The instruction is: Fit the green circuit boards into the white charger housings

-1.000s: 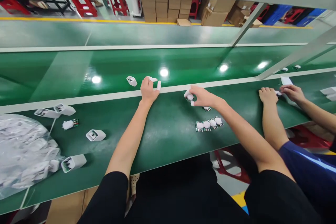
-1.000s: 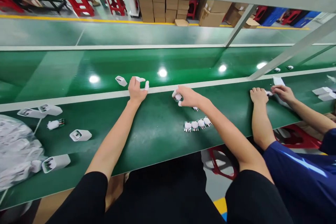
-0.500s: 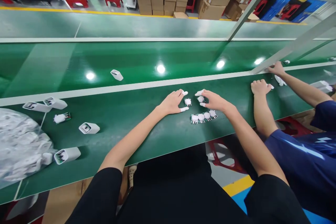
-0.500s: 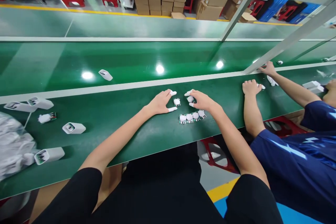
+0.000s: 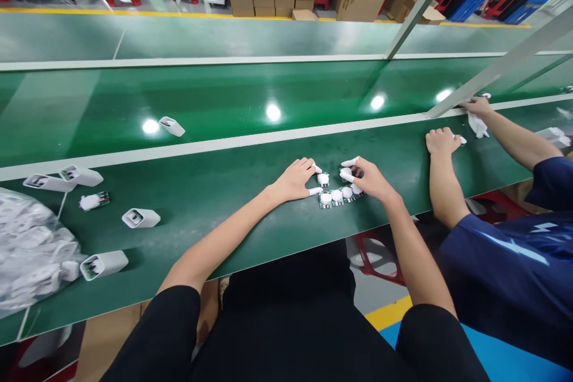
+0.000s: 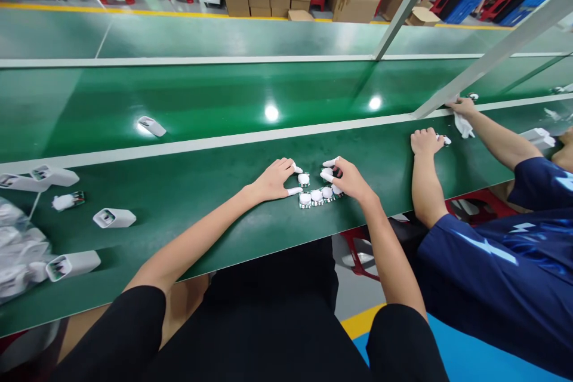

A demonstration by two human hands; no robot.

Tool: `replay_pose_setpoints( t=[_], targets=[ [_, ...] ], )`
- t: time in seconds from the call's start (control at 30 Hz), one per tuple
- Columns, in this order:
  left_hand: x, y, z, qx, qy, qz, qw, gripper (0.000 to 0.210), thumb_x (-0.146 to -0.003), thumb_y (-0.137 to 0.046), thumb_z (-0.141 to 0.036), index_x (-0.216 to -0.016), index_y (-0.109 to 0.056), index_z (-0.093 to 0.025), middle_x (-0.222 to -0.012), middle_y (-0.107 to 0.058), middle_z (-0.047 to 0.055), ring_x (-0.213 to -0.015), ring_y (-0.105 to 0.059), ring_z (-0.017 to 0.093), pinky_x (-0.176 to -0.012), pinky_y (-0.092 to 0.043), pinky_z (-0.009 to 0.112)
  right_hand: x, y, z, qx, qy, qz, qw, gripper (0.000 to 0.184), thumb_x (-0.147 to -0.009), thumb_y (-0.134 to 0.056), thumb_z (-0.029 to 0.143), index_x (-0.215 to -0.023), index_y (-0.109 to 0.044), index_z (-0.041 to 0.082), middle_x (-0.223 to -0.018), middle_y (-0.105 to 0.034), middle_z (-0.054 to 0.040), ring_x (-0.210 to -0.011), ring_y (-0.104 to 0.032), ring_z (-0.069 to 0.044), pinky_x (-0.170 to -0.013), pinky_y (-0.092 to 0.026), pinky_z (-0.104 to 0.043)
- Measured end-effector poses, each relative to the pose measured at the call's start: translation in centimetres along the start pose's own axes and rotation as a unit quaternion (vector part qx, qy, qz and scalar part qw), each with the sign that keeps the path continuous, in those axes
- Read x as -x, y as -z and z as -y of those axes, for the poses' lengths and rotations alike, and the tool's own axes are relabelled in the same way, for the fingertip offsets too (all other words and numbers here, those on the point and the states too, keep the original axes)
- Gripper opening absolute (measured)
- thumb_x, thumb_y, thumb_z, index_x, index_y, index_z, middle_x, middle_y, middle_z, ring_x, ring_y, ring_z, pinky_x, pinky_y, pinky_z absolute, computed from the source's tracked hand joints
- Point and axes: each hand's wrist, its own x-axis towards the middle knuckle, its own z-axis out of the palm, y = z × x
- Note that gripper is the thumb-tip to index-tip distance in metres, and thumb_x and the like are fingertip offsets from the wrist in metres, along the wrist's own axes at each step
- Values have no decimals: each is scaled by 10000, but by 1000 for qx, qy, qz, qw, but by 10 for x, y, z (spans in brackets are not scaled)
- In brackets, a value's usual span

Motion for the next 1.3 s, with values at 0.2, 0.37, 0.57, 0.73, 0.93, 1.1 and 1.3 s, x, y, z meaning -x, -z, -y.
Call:
replay_pose_setpoints(
  t=[0.2,0.37,0.57,0.73,0.93,1.1,1.3],
  targets=[
    [9,5,-4,63,-11,4,998,766,-969,-769,-634,-1522,-585,-136,-1470,-630,221,-1350,-646,402,-1186,-537,569,44,-13,3,-34,-7,-58,998,687,-1034,-692,642,-1612,-577,289,-1606,-651,-126,-1465,-640,-369,-1263,-526,-613],
    [9,-17,-23,92,-7,4,996,1382,-692,-926,-843,-1731,-355,-131,-1770,-384,314,-1673,-405,520,-1367,-421,665,58,-9,0,36,104,53,993,1275,-772,-966,723,-1792,-314,324,-1886,-276,-146,-1748,-288,-460,-1409,-337,-675],
    [0,-40,-39,61,-34,31,997,768,-913,-834,-443,-1509,-542,-58,-1710,-483,336,-1702,-398,471,-1415,-380,624,26,-3,-13,157,244,76,954,1050,-820,-914,743,-1679,-537,270,-1686,-551,-232,-1627,-471,-522,-1295,-426,-729],
    [5,-33,-22,73,-6,1,997,583,-868,-842,-292,-1384,-617,-140,-1698,-516,285,-1668,-453,464,-1331,-483,636,5,-15,-9,154,230,96,956,702,-885,-848,738,-1404,-751,275,-1517,-690,-216,-1476,-621,-463,-1211,-500,-665],
    [34,5,16,80,20,-38,996,534,-887,-866,-453,-1295,-663,-173,-1507,-624,253,-1438,-637,430,-1181,-577,604,-34,-49,29,153,238,108,953,666,-887,-834,750,-1353,-757,280,-1495,-697,-207,-1470,-599,-477,-1216,-484,-676],
    [80,45,55,96,99,-82,987,615,-833,-894,-443,-1328,-655,-169,-1446,-652,214,-1352,-670,392,-1157,-596,569,-88,-99,79,139,287,115,941,704,-898,-798,796,-1335,-743,246,-1508,-671,-230,-1460,-583,-484,-1206,-483,-666],
    [139,77,92,207,181,-189,943,805,-717,-883,-347,-1467,-646,-177,-1573,-643,197,-1467,-626,406,-1276,-511,603,-135,-162,141,101,316,104,937,814,-894,-774,832,-1386,-708,187,-1424,-665,-255,-1361,-617,-495,-1198,-497,-679]
  ],
)
